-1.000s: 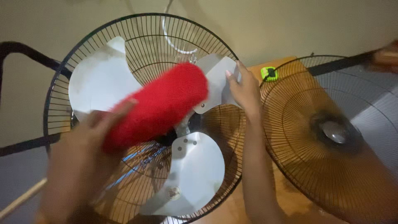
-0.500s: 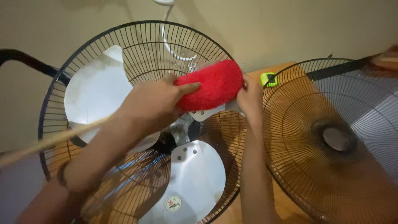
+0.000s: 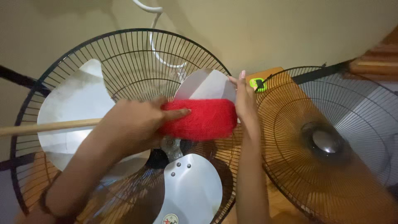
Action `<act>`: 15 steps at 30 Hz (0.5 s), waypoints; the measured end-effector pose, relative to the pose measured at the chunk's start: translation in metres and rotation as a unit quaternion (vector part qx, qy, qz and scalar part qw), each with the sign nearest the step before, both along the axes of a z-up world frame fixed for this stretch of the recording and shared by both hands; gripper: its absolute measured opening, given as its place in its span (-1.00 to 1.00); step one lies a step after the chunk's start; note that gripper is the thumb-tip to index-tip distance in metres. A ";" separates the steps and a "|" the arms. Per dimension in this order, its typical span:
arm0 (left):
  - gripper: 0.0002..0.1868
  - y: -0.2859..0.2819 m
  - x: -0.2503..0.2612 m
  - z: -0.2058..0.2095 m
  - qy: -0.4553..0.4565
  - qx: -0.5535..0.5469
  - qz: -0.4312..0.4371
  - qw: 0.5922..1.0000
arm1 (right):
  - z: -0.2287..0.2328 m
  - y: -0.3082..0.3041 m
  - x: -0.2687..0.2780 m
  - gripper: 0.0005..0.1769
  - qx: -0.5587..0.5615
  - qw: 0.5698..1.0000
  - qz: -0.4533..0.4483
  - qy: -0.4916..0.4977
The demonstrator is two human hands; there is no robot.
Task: The person removes the front grill of a standing fan and uses a red duster to wipe each fan blade and the central hub. The grill is set aside on the table during cleaning.
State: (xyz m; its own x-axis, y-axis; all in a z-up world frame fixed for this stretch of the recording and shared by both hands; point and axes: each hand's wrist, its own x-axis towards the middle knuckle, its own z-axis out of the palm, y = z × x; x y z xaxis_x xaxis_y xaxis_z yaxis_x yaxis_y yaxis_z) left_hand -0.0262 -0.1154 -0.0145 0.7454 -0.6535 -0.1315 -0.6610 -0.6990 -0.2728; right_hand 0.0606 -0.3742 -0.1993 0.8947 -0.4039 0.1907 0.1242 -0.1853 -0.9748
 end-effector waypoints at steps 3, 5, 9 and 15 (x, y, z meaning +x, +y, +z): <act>-0.24 -0.004 0.000 -0.002 -0.055 0.033 0.023 0.998 | 0.001 0.000 -0.001 -0.10 0.006 0.999 0.026 -0.018; -0.26 -0.001 0.000 -0.003 -0.134 0.002 0.018 0.991 | 0.000 -0.001 -0.004 -0.11 0.050 0.994 0.058 -0.079; -0.18 0.010 0.007 -0.007 -0.051 -0.084 -0.046 0.994 | -0.001 -0.004 -0.006 -0.12 0.043 0.998 0.034 -0.043; -0.25 -0.006 0.005 -0.017 -0.112 0.002 0.037 0.993 | 0.012 0.000 -0.020 -0.14 0.019 1.000 0.016 0.012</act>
State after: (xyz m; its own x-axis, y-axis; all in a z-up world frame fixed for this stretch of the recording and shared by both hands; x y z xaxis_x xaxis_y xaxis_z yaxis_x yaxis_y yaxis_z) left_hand -0.0209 -0.1211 -0.0314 0.8018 -0.5962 0.0394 -0.5311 -0.7414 -0.4101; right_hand 0.0407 -0.3744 -0.1870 0.9111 -0.3820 0.1551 0.1065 -0.1452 -0.9836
